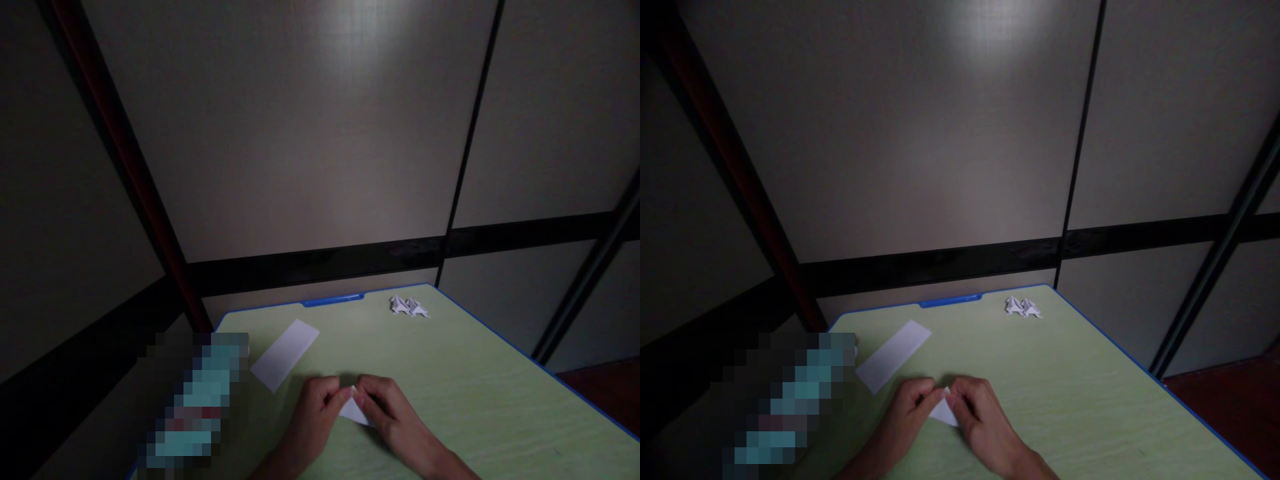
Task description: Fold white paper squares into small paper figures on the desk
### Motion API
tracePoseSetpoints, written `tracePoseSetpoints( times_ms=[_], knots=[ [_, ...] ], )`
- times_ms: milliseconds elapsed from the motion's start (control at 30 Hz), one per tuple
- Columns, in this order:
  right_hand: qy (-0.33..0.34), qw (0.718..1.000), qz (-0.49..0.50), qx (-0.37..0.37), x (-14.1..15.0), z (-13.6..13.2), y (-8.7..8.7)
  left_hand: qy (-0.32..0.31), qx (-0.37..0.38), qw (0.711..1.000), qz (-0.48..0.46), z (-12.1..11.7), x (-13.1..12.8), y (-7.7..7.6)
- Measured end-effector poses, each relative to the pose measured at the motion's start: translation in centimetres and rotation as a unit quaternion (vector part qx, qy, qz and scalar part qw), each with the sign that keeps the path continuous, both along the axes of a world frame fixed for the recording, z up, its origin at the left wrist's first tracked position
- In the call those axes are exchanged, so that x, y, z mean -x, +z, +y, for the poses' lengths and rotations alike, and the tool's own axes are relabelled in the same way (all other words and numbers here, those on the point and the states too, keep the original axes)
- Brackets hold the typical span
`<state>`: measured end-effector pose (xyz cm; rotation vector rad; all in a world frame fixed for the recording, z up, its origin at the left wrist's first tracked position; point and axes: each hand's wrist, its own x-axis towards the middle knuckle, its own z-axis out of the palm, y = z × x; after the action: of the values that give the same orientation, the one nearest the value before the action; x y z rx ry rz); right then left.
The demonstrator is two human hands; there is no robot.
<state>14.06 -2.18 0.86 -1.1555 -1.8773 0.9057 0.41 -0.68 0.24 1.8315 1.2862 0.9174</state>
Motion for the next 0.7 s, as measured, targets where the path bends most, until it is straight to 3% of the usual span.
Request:
tracePoseSetpoints(
  times_ms=[100, 300, 500, 700],
  knots=[
    [-0.019, 1.0, 0.014, 0.007, 0.0, 0.3, 0.0, 0.008, 0.006, 1.0, -0.018, 0.0, 0.0, -0.1],
    [-0.052, 0.996, 0.069, 0.02, -0.4, 1.0, 0.0, -0.04, 0.0, 0.997, -0.064, -0.2, 0.3, 0.1],
    [-0.011, 0.99, 0.119, 0.076, -0.5, 1.2, -0.2, 0.048, 0.002, 0.998, -0.037, -0.2, 0.2, 0.7],
    [-0.064, 0.994, 0.08, 0.048, -0.6, 1.5, 0.1, 0.066, -0.004, 0.997, -0.036, 0.0, 0.0, 0.3]
  ],
)
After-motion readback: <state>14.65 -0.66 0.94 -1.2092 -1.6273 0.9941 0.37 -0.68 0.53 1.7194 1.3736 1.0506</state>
